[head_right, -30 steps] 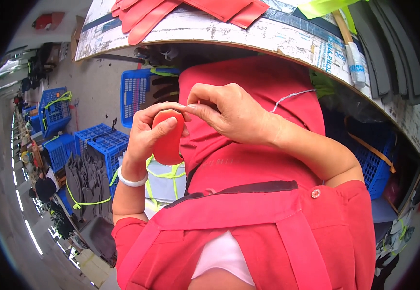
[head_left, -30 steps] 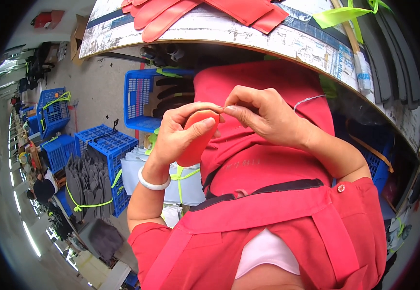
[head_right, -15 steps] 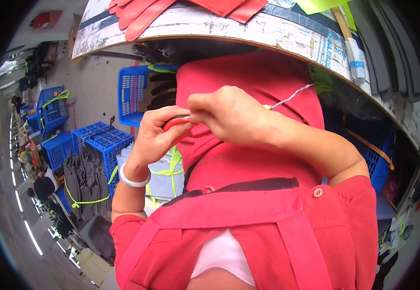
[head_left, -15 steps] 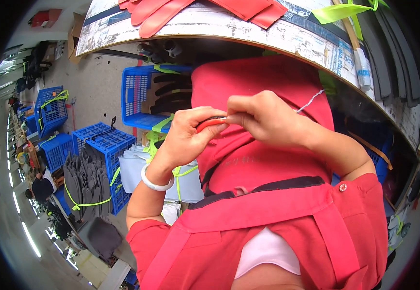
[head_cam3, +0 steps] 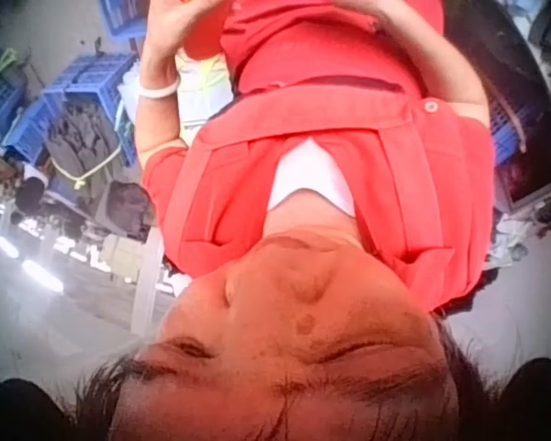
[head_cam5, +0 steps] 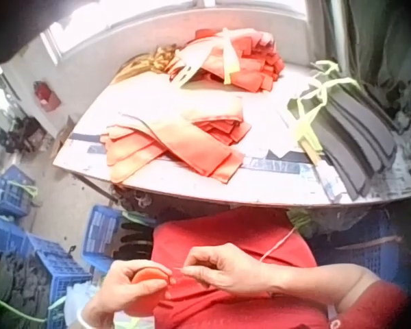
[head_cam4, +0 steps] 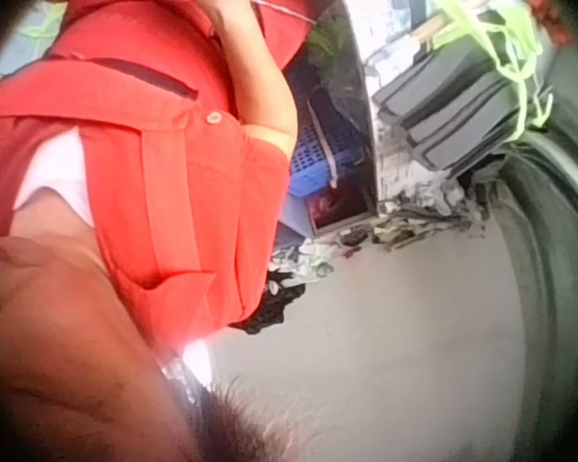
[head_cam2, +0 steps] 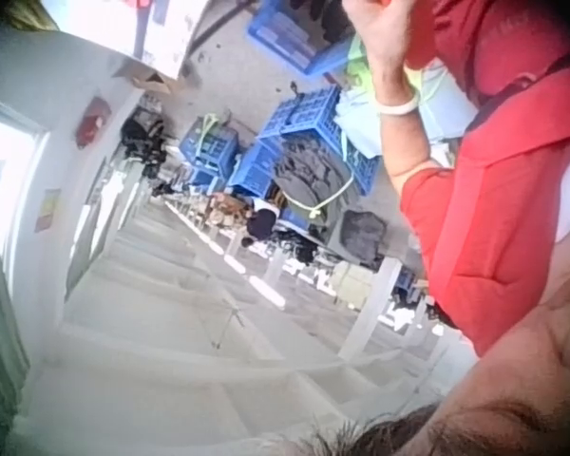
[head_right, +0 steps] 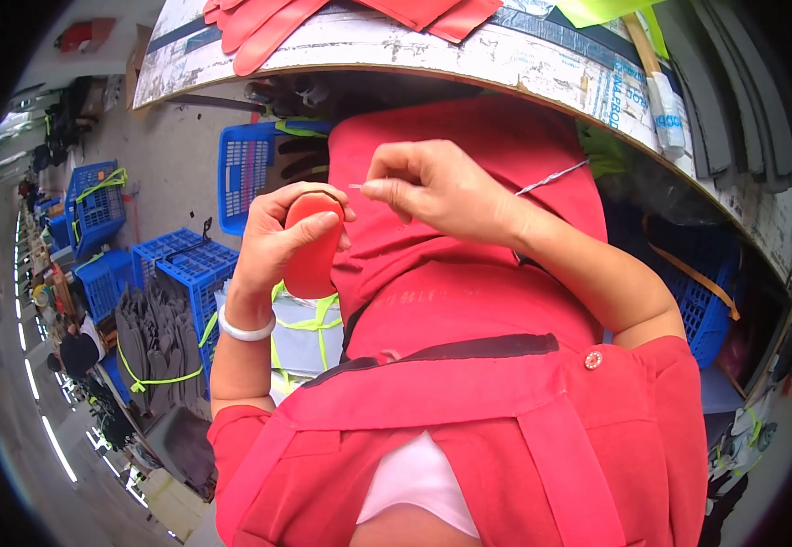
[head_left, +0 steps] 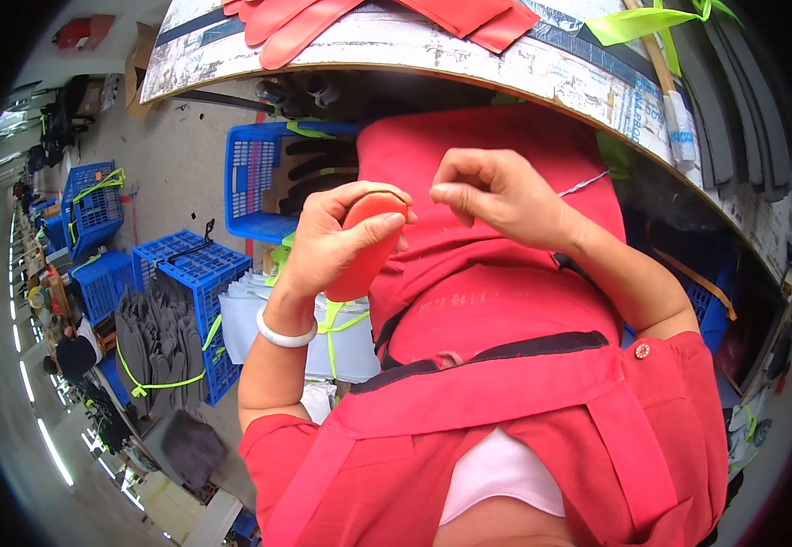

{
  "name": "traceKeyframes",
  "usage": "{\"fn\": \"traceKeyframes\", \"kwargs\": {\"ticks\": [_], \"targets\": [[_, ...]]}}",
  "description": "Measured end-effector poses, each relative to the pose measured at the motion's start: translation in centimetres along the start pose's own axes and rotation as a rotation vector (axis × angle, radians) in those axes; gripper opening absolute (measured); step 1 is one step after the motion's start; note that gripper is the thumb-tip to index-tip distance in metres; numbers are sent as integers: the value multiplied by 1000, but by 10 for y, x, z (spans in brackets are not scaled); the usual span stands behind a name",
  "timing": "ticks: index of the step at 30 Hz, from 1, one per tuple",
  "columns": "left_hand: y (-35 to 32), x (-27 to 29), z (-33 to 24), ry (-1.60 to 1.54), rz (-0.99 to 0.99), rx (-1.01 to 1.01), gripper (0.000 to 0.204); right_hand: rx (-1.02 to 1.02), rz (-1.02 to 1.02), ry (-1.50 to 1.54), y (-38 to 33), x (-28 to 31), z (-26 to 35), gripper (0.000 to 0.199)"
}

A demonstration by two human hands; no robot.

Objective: Assemble and clean red and black product components using a needle tool at a workbench.

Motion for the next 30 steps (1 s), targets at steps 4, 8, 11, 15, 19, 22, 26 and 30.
{"fn": "traceKeyframes", "kwargs": {"ticks": [4, 8, 11, 15, 19, 22, 26, 30], "targets": [[1, 1, 3, -19, 17, 19, 22, -3, -4, 28, -5, -14, -4, 20], [2, 1, 1, -70, 13, -32, 37, 149, -49, -345, -2, 1, 5, 7], [1, 0, 12, -197, 28, 9, 49, 542, -208, -884, 4, 63, 26, 10], [12, -23, 16, -84, -20, -39, 67, 467, -585, -1328, -8, 205, 20, 12], [19, -27, 24, 553, -316, -245, 86, 402, -679, -809, -12, 166, 27, 24], [26, -47, 8, 784, -545, -403, 96, -38, -217, -298, 6, 43, -3, 30], [41, -38, 33, 288, -125, -120, 99, 33, -79, -101, 9, 24, -34, 31], [37, -21, 87, 195, 62, 225, 28, 112, -128, -20, 10, 21, -44, 28]]}}
Point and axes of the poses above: each hand's wrist, its own y-axis towards the middle knuckle, its own x-axis out of the back of the hand, z = x × y, the point moved 8 cm from there along y, towards the middle knuckle, and after that the axes turned 10 degrees about y, right-handed, at the moved point
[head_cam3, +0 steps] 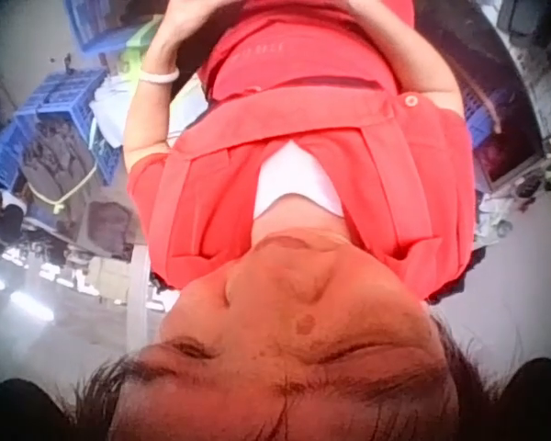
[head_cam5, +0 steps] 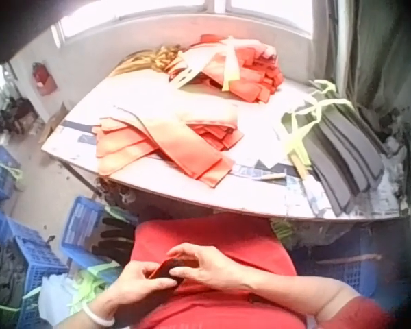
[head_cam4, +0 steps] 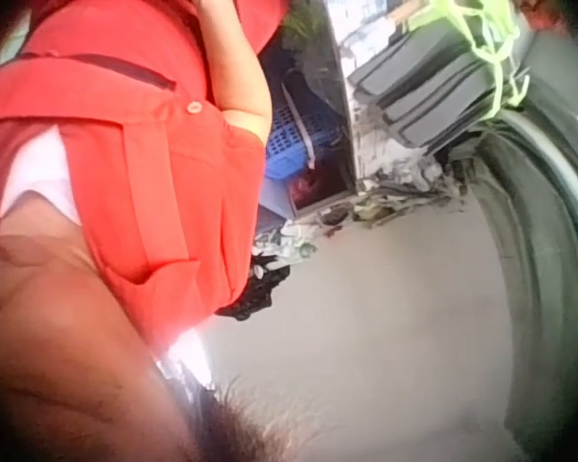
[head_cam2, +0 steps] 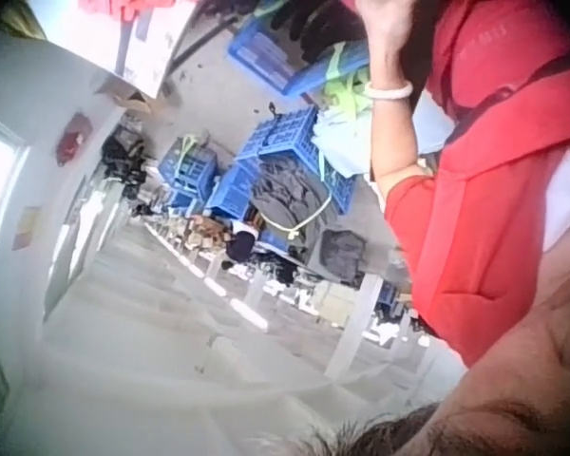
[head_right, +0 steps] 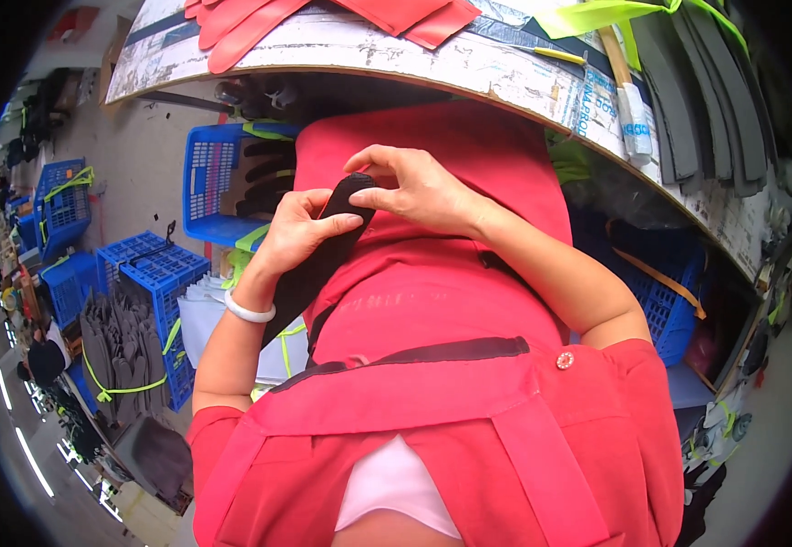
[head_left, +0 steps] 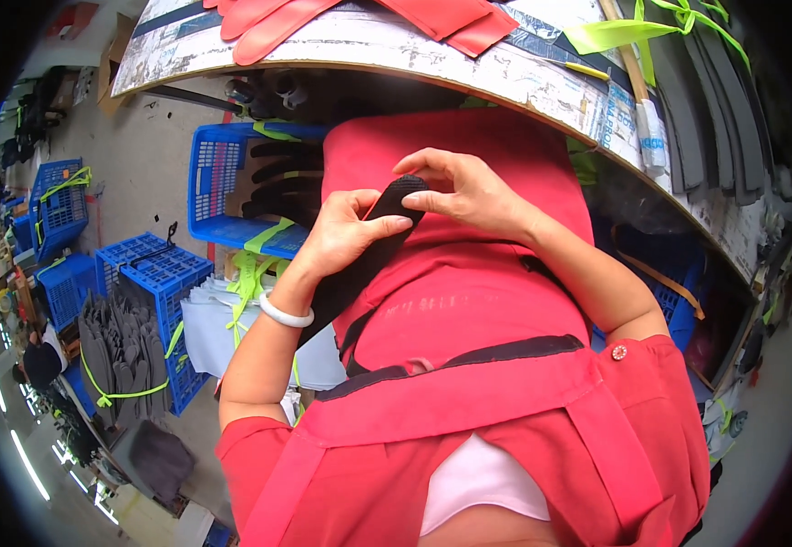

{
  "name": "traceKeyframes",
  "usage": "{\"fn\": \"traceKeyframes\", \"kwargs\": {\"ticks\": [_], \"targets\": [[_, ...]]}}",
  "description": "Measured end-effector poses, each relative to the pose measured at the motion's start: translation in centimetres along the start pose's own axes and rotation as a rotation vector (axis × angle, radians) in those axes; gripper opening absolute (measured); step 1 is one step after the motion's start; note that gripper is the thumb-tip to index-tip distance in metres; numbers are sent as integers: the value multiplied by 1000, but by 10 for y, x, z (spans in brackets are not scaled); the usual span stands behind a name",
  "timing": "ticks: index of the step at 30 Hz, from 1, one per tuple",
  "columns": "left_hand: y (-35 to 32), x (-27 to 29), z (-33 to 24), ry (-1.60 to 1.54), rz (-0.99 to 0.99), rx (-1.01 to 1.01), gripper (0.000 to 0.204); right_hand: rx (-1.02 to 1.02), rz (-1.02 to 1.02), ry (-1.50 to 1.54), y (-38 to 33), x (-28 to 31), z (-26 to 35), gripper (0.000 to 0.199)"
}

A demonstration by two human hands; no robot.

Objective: Assemble and clean red and black product components using a needle tool at a workbench.

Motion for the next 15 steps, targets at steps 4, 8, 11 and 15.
{"fn": "traceKeyframes", "kwargs": {"ticks": [4, 8, 11, 15], "targets": [[4, -7, 3, -155, -109, -135, 18, 59, -79, -363, 1, -1, 0, 19], [2, -10, 2, -154, -97, -134, 19, -107, -71, 0, 9, 10, -21, 40], [1, -5, 1, -176, -99, -186, 20, 15, -156, -181, 15, 48, 9, 34], [-10, -10, -19, -418, 39, -230, 25, 267, -605, -821, 2, 155, 66, 18]]}}
Point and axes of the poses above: each hand's wrist, its own y-axis towards the middle knuckle, its own x-axis out of the back of the hand, z = x × y, the point moved 8 cm from there along y, towards the middle knuckle, and after that the axes turned 10 degrees about y, right-handed, at the moved point
